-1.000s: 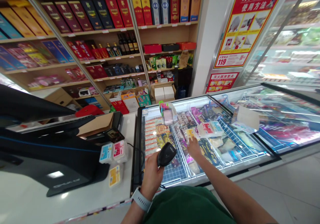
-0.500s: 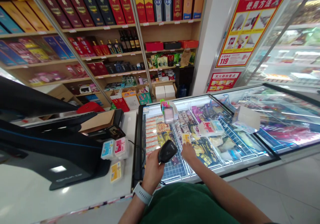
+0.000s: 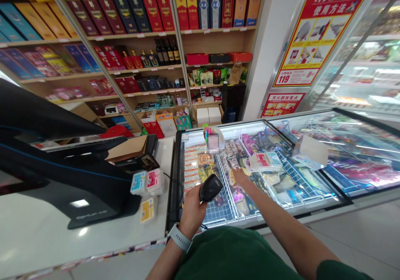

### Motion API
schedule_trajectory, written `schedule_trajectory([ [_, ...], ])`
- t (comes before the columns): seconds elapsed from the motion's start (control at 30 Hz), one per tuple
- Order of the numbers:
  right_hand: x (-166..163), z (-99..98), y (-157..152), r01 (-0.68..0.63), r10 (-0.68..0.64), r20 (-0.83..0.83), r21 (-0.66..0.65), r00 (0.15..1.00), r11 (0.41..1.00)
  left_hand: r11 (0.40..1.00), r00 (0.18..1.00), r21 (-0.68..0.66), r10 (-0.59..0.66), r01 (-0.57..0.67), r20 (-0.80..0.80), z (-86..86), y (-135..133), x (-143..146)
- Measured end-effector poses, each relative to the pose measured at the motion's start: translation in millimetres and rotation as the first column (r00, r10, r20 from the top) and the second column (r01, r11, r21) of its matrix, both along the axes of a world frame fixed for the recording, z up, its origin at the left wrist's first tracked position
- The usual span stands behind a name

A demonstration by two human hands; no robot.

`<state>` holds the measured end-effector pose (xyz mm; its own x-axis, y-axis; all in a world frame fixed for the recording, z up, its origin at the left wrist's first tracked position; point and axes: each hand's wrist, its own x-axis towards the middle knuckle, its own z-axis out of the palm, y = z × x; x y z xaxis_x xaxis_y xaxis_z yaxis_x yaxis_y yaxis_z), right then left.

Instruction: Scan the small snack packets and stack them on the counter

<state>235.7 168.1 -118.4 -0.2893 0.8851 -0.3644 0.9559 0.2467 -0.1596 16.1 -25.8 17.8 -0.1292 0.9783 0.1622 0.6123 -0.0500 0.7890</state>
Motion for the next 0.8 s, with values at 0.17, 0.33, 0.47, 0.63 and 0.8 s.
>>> schedule_trajectory([
  [0.17,5.6,-10.6,-1.0,0.077,-0.076,-0.025,0.034,0.997,0.996,1.0,1.0,-0.006,0.018,-0.018,-0.007,-0.2,-2.5,-0.5],
  [0.33,7.6,1.1,-11.2,0.186,-0.187,0.003,0.101,0.982,0.977,1.0,0.999,-0.017,0.025,-0.026,-0.032,1.2,-4.3,1.3],
  [0.47,5.5,14.4,-22.6,0.235,-0.243,0.028,0.167,0.97,0.957,1.0,0.999,-0.02,0.02,-0.021,-0.044,1.5,-4.1,1.8],
  [0.63,1.8,15.7,-35.4,0.241,-0.253,0.016,0.258,0.967,0.936,1.0,0.998,-0.014,0.007,-0.007,-0.057,2.4,-3.5,2.5],
  [0.8,4.8,8.0,-45.7,0.245,-0.252,-0.016,0.296,0.968,0.923,1.0,0.998,-0.014,0.002,-0.003,-0.057,1.4,-3.9,2.9],
])
